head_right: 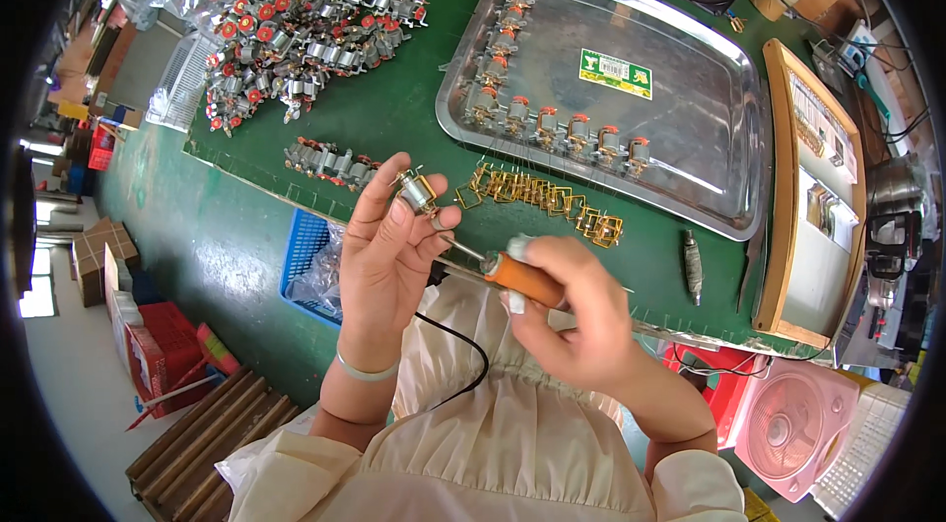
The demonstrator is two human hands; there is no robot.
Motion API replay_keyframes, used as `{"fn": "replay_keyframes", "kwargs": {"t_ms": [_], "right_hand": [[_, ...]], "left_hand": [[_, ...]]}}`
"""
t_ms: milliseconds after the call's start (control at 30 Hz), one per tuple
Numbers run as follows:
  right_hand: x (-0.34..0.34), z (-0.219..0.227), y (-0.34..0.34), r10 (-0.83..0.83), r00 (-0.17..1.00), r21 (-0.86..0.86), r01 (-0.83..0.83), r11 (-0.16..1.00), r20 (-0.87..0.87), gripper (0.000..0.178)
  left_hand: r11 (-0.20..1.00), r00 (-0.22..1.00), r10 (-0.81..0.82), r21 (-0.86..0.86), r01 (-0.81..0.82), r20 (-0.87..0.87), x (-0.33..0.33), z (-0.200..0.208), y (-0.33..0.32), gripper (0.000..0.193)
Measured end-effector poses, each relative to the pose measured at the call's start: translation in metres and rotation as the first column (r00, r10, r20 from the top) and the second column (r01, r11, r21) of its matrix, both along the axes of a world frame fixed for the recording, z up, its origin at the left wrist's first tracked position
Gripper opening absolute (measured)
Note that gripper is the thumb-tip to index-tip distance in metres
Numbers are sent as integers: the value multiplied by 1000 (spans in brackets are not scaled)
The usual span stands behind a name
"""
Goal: Assembling small electronic components by inserting pins and tightening screws with a screwdriver.
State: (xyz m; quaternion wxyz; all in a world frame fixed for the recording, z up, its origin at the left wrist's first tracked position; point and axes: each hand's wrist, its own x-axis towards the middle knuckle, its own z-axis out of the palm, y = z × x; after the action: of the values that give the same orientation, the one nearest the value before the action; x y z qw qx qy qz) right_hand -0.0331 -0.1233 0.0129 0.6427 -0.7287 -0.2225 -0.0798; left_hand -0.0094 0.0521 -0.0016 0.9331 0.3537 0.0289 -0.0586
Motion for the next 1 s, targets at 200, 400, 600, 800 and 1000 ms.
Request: {"fn": "replay_keyframes", "kwargs": {"t_ms": [200,400,600,800,1000], "right_hand": [[6,-1,7,-50,959,-245,121,962,277,40],[4,-8,12,-147,941,-227,221,949,304,38],[3,-10,9,-167,914,-197,253,947,369,31],[2,-6,-6,589,522,698,17,716,-617,40],[0,-2,0,474,608,626,48,778,-636,30]], "left_hand": [[998,998,61,-13,-61,-16,0,9,-10,35],[992,992,121,41,-120,-37,0,12,-21,35],[986,988,153,65,-155,34,-1,13,-26,34],[988,986,141,49,-146,88,-2,11,-27,33],[988,986,126,73,-134,111,-2,13,-27,33]]}}
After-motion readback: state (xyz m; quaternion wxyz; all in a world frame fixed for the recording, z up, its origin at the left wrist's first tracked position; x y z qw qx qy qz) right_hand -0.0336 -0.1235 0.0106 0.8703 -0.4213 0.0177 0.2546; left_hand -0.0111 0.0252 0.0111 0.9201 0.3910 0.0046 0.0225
